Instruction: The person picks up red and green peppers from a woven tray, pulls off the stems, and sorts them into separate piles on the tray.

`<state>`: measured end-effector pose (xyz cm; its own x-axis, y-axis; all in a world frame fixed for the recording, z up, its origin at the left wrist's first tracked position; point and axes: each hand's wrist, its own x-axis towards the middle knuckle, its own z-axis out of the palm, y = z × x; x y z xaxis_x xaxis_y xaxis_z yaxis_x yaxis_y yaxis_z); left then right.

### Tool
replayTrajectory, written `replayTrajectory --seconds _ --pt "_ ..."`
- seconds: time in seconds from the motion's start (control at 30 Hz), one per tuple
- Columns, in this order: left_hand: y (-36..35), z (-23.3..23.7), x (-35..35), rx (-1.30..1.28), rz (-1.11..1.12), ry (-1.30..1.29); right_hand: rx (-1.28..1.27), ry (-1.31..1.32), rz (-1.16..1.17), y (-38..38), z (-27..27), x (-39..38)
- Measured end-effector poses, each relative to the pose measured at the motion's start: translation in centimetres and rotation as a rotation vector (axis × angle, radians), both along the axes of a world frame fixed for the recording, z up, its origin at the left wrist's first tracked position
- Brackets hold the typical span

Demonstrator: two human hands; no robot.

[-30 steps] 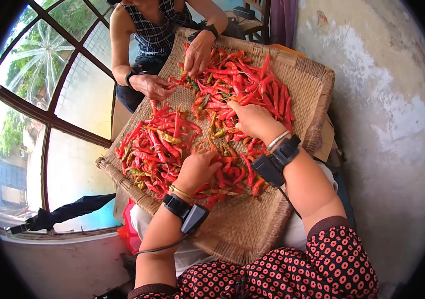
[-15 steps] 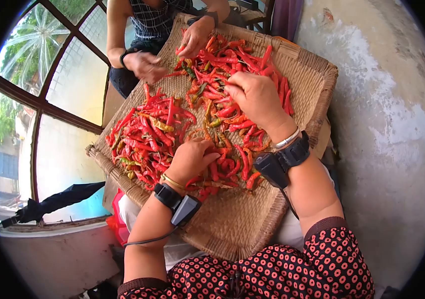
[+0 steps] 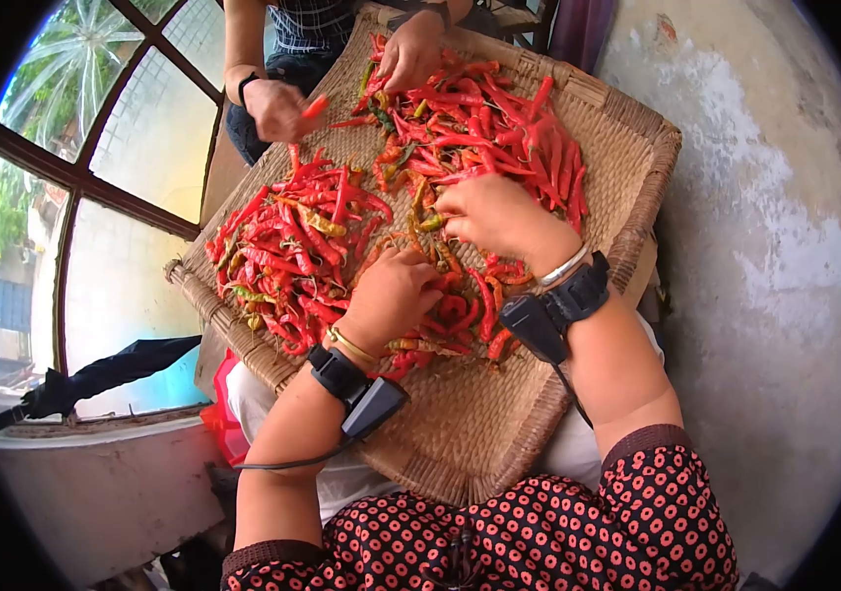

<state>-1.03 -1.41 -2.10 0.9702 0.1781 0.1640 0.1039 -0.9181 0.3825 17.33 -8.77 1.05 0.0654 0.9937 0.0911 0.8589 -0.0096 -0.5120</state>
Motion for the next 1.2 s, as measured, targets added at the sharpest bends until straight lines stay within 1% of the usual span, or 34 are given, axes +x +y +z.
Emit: replayTrajectory --seconds 0.07,0.1,0.13,0.2,0.23,0.27,0.33,0.37,0.4,0.47,0.5,0.53,0.57,0.6,0.63,0.67,0.7,0.73,0.77,0.83,0.87,0.93,0.97,1.0,1.07,1.1,1.13,1.17,1.2 --pt "0.6 0.4 -0.1 -0.184 0.108 -0.029 -0.086 -0.013 0.077 -0.2 -0.8 -1.2" --pt "0.9 0.8 -0.2 -0.297 0.139 -0.050 -0.059 0.033 0.096 -0.6 -1.0 -1.6" --pt "1.1 0.6 -0.3 -0.298 0.144 -0.053 -0.060 0.029 0.101 -0.7 -1.0 -1.9" --pt "1.6 0.2 -0.5 -0.683 0.272 -0.103 -0.015 0.140 0.148 -0.5 -0.5 -2.4" --pt "1.8 0.3 -0.7 -0.822 0.259 -0.091 0.047 0.149 0.112 -0.5 -0.1 -2.8" --pt "1.8 0.5 -0.8 -0.823 0.265 -0.095 0.045 0.149 0.119 -0.5 0.3 -2.8" --pt "1.5 1.0 -0.8 -0.978 0.276 -0.092 -0.028 0.026 0.035 -0.6 1.0 -2.4" --pt "1.5 1.0 -0.8 -0.980 0.280 -0.094 -0.016 0.005 0.011 -0.7 1.1 -1.9" --pt "1.5 0.9 -0.8 -0.961 0.264 -0.105 -0.018 0.005 0.013 -0.9 1.2 -1.3" --pt "1.6 0.8 -0.7 -0.945 0.247 -0.116 0.043 0.086 -0.028 -1.2 1.6 -0.1" --pt "1.8 0.7 -0.7 -0.940 0.263 -0.108 0.018 0.208 -0.106 -1.1 2.4 0.4" --pt "2.0 0.5 -0.7 -0.935 0.278 -0.100 0.131 0.412 -0.171 -0.6 1.9 1.0" --pt "2.1 0.3 -0.7 -0.938 0.279 -0.100 0.205 0.589 -0.332 -0.6 2.3 1.3" --pt "2.2 0.2 -0.7 -1.014 0.311 -0.103 0.281 0.765 -0.493 -0.6 3.1 1.4" --pt "2.3 0.2 -0.7 -1.088 0.345 -0.106 0.351 0.812 -0.575 -0.4 3.1 1.6" --pt "2.3 0.3 -0.9 -1.087 0.350 -0.106 0.421 0.860 -0.657 -0.3 3.0 2.0" --pt "2.3 0.8 -0.9 -1.199 0.352 -0.131 0.340 0.706 -0.682 -0.3 2.6 2.4" --pt "2.2 1.1 -0.8 -1.311 0.351 -0.158 0.341 0.706 -0.682 -0.1 1.9 2.2" --pt "2.3 1.3 -0.8 -1.310 0.349 -0.160 0.286 0.656 -0.556 0.1 0.9 1.7" --pt "2.3 1.4 -0.8 -1.484 0.300 -0.275 0.205 0.555 -0.270 0.2 0.4 0.2" --pt "2.4 1.2 -0.9 -1.484 0.299 -0.275 0.181 0.505 -0.109 0.2 0.3 -0.9" --pt "2.5 1.0 -1.0 -1.602 0.225 -0.333 0.028 0.617 0.064 0.0 0.6 -2.6" --pt "2.5 1.1 -1.1 -1.602 0.220 -0.336 -0.010 0.770 0.041 -0.1 0.2 -3.2" --pt "2.3 1.6 -1.0 -1.650 0.243 -0.334 -0.063 0.637 0.046 -0.2 1.2 -3.3" --pt "2.0 2.1 -1.0 -1.705 0.258 -0.331 -0.115 0.686 -0.041 -0.4 2.0 -3.4" --pt "1.9 2.3 -1.0 -1.648 0.277 -0.279 -0.116 0.680 -0.045 -0.5 2.0 -3.0" --pt "2.0 2.3 -1.1 -1.591 0.298 -0.227 -0.149 0.759 -0.058 -0.5 1.7 -2.4" --pt "2.2 1.8 -1.3 -1.574 0.252 -0.190 -0.182 0.840 -0.070 -0.6 1.6 -1.9" --pt "2.3 1.8 -1.2 -1.575 0.252 -0.192 -0.184 0.838 -0.070 -0.6 1.9 -1.5"
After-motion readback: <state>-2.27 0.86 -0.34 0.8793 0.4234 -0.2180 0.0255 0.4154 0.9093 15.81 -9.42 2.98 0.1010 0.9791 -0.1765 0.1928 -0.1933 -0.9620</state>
